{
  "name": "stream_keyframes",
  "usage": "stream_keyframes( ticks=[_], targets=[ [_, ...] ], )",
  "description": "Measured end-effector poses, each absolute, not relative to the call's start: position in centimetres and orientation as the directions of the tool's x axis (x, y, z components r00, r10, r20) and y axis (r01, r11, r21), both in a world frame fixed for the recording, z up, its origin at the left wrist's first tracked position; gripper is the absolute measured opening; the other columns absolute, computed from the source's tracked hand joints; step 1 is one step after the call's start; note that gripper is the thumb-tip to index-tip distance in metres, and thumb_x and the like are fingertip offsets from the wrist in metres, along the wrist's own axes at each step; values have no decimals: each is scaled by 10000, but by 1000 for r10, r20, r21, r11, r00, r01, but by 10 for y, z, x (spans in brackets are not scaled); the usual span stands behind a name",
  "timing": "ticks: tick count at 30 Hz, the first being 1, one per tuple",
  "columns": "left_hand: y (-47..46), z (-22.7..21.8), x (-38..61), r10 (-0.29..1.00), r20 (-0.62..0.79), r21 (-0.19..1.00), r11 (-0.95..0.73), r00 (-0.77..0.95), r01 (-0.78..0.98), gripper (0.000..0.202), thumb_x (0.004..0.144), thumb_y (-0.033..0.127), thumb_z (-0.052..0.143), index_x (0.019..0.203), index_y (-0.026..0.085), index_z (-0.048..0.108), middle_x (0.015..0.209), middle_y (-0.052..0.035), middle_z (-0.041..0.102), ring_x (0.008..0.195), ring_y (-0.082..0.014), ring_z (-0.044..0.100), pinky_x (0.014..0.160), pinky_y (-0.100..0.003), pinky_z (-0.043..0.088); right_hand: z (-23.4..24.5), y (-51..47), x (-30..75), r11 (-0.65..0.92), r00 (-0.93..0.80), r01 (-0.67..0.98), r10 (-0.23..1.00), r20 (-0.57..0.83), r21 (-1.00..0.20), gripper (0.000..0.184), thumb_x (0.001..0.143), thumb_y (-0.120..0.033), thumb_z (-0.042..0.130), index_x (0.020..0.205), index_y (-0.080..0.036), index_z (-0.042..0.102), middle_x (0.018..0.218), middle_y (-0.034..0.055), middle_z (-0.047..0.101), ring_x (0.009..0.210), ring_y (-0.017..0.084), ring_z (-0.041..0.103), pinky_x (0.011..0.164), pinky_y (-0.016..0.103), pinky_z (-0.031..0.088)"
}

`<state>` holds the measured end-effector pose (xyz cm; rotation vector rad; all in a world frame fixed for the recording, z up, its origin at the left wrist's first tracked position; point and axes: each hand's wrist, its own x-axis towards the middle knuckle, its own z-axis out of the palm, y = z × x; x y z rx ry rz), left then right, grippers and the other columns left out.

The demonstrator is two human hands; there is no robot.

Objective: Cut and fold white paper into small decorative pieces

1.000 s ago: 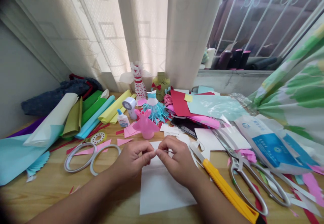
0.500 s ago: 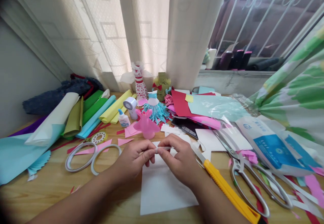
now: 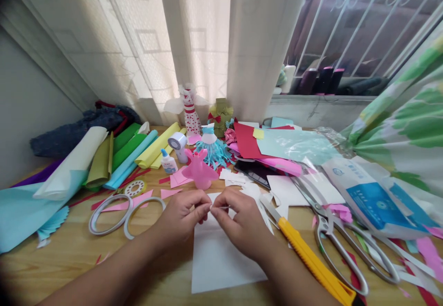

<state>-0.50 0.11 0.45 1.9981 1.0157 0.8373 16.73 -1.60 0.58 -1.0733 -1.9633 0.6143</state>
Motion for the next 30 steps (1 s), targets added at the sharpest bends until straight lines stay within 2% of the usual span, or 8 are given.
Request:
stream_keyframes(
  ticks=[2,6,11,17,24,30],
  targets=[
    [1,4,-5,844,221,828,-427,489,363,215,843,201,501,639,159,552,573,23,552,548,-104,510,551,-203,373,6,-16,169,484,-285,471,875,392,-738,164,838,-223,532,678,-193,522,649,-8,548,617,133,515,586,255,409],
    [0,6,-4,837,226,830,-433,498,351,214,848,221,513,649,157,557,573,22,550,552,-103,510,553,-198,375,6,-15,171,473,-320,434,877,359,-767,165,846,-249,523,692,-190,526,669,-6,544,636,134,519,605,257,417],
    [-2,7,-5,827,229,827,-444,513,346,239,845,190,507,613,153,545,574,17,559,559,-101,512,570,-199,377,4,-11,171,417,-257,504,909,329,-757,153,830,-211,526,680,-187,526,657,-12,540,631,134,513,600,257,406],
    [-3,8,-6,851,220,830,-420,478,366,214,847,202,516,643,153,555,579,24,554,561,-99,507,565,-199,370,5,-13,171,459,-301,441,885,355,-771,117,838,-266,549,759,-185,577,714,4,574,681,147,540,636,271,421],
    [-1,5,-5,851,189,835,-402,490,375,244,873,228,483,655,147,559,589,19,559,559,-98,514,566,-200,373,2,-13,171,441,-282,451,895,345,-776,97,839,-223,536,758,-184,572,704,-3,568,665,137,532,630,257,415],
    [2,4,-5,866,160,826,-380,474,415,242,886,226,450,685,148,560,620,14,575,565,-99,520,579,-204,373,4,-15,170,441,-262,484,897,356,-756,156,844,-223,515,695,-183,535,659,-7,545,633,132,510,609,248,401]
  ],
)
